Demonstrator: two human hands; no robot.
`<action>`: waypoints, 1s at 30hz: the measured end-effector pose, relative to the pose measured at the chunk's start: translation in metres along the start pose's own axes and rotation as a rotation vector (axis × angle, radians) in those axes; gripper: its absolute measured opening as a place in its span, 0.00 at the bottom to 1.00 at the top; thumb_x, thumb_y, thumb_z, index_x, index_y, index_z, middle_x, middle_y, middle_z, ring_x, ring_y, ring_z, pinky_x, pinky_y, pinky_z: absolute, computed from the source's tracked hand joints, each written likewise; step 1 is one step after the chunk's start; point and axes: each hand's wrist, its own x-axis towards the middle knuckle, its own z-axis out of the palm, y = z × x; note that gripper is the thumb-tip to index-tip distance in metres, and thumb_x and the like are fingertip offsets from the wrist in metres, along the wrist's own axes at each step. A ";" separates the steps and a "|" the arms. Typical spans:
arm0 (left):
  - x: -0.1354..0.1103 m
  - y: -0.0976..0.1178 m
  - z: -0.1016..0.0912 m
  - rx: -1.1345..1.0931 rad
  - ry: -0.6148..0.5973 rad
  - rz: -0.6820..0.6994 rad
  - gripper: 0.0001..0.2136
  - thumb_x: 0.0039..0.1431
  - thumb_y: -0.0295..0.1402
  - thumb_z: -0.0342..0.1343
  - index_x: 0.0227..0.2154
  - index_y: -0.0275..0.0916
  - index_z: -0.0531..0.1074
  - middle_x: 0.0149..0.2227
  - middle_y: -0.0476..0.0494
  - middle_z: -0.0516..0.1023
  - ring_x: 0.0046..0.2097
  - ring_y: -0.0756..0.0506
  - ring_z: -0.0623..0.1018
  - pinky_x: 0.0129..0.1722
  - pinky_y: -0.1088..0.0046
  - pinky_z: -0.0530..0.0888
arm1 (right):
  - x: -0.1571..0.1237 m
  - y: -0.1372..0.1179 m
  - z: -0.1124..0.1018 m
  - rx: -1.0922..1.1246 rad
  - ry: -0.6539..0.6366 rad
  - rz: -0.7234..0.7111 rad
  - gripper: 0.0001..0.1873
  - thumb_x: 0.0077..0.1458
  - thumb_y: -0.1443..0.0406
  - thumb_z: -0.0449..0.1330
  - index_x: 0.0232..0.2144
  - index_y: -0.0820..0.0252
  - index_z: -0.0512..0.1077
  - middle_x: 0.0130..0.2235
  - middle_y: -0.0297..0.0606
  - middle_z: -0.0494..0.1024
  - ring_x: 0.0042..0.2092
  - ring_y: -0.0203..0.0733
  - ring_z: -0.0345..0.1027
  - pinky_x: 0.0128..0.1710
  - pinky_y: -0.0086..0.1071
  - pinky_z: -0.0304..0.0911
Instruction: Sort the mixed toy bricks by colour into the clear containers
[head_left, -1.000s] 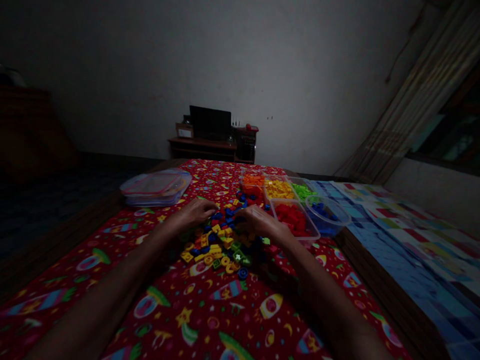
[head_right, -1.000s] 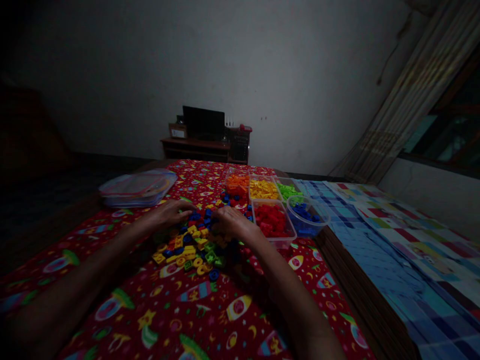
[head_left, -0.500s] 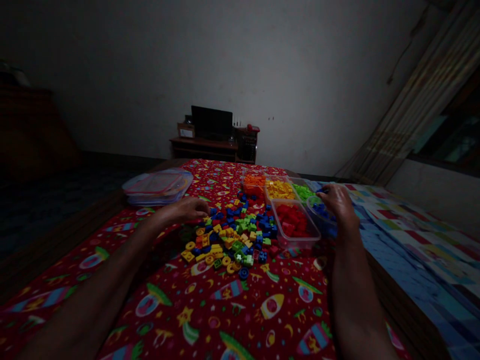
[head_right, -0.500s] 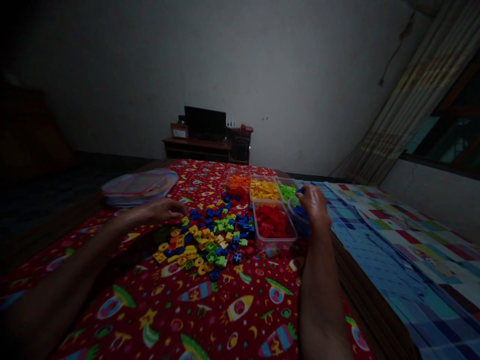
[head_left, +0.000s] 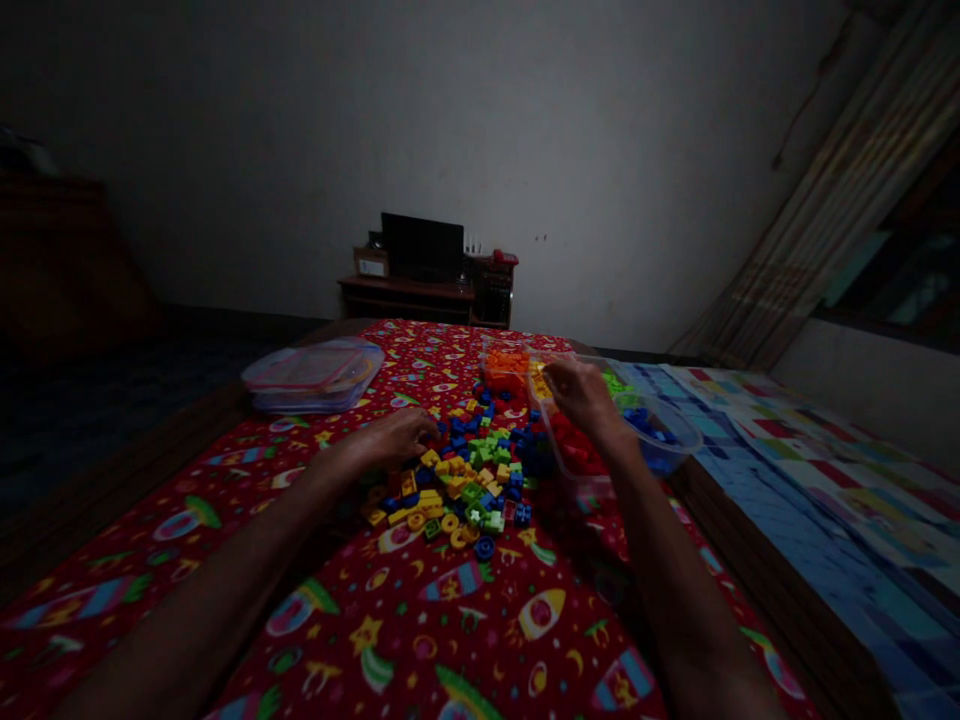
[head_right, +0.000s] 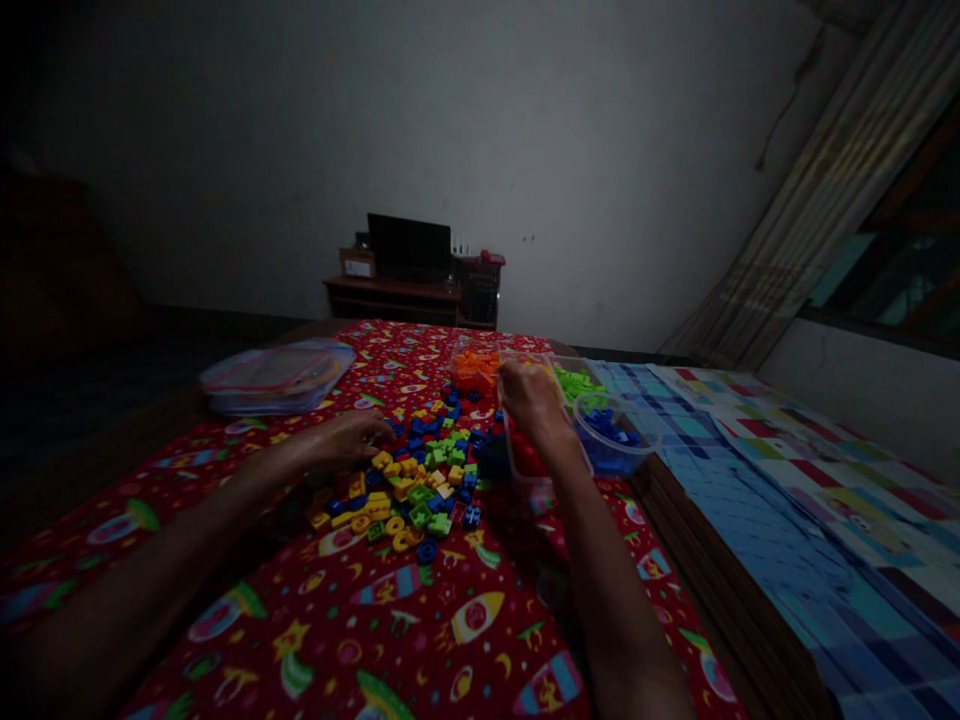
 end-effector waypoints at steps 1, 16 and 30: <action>0.001 -0.004 0.000 -0.002 0.004 -0.002 0.14 0.45 0.29 0.53 0.36 0.42 0.78 0.36 0.47 0.79 0.38 0.46 0.76 0.38 0.76 0.70 | -0.002 -0.014 0.008 0.008 -0.056 -0.058 0.14 0.58 0.68 0.49 0.34 0.61 0.76 0.31 0.43 0.77 0.31 0.38 0.66 0.31 0.28 0.54; 0.006 0.008 0.019 -0.021 0.094 0.087 0.13 0.54 0.31 0.51 0.39 0.41 0.77 0.39 0.43 0.77 0.41 0.44 0.75 0.42 0.73 0.70 | -0.020 -0.065 0.090 -0.002 -0.411 -0.422 0.12 0.56 0.73 0.50 0.36 0.64 0.73 0.39 0.45 0.75 0.36 0.40 0.66 0.35 0.31 0.55; 0.012 -0.012 0.013 -0.232 0.130 0.025 0.11 0.47 0.33 0.48 0.28 0.37 0.76 0.26 0.48 0.76 0.30 0.48 0.73 0.31 0.76 0.67 | -0.019 -0.067 0.073 0.197 -0.300 -0.328 0.19 0.56 0.72 0.51 0.49 0.65 0.70 0.41 0.47 0.77 0.39 0.41 0.69 0.36 0.29 0.57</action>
